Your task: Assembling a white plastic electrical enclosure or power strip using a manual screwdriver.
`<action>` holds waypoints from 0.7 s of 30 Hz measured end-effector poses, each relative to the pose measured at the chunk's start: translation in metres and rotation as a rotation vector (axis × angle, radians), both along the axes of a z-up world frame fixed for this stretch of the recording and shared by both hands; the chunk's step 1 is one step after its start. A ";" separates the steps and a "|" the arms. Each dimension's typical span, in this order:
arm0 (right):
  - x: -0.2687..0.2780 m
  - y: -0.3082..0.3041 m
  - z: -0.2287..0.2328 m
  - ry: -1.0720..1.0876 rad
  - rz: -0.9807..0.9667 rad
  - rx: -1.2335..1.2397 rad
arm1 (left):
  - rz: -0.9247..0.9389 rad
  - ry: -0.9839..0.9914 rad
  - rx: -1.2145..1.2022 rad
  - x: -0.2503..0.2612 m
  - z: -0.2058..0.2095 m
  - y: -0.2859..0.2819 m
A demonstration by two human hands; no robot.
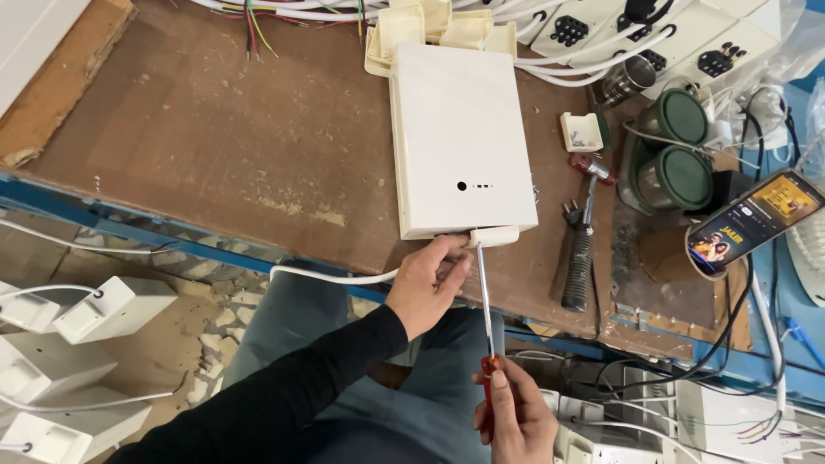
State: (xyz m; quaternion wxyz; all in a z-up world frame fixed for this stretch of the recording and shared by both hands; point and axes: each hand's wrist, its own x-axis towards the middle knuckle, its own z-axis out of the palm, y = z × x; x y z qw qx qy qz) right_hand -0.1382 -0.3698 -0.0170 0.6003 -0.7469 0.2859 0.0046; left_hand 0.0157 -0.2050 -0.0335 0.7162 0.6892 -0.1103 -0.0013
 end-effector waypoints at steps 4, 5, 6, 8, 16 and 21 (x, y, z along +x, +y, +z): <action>0.002 0.006 0.010 0.037 -0.031 0.012 | 0.001 0.001 0.000 -0.001 0.004 0.000; 0.004 0.005 0.011 0.074 -0.063 0.110 | 0.000 0.036 -0.012 -0.001 0.007 0.000; 0.005 0.005 0.013 0.111 -0.095 0.208 | -0.002 0.071 -0.025 -0.001 0.011 0.000; 0.005 -0.017 0.001 0.158 -0.041 0.653 | 0.008 0.158 -0.185 -0.006 -0.010 -0.006; 0.000 -0.028 -0.012 0.146 0.072 1.375 | -0.366 0.604 -0.482 -0.009 0.000 -0.009; -0.008 -0.008 -0.013 0.089 -0.027 0.539 | -0.315 0.673 -0.469 -0.006 -0.002 -0.012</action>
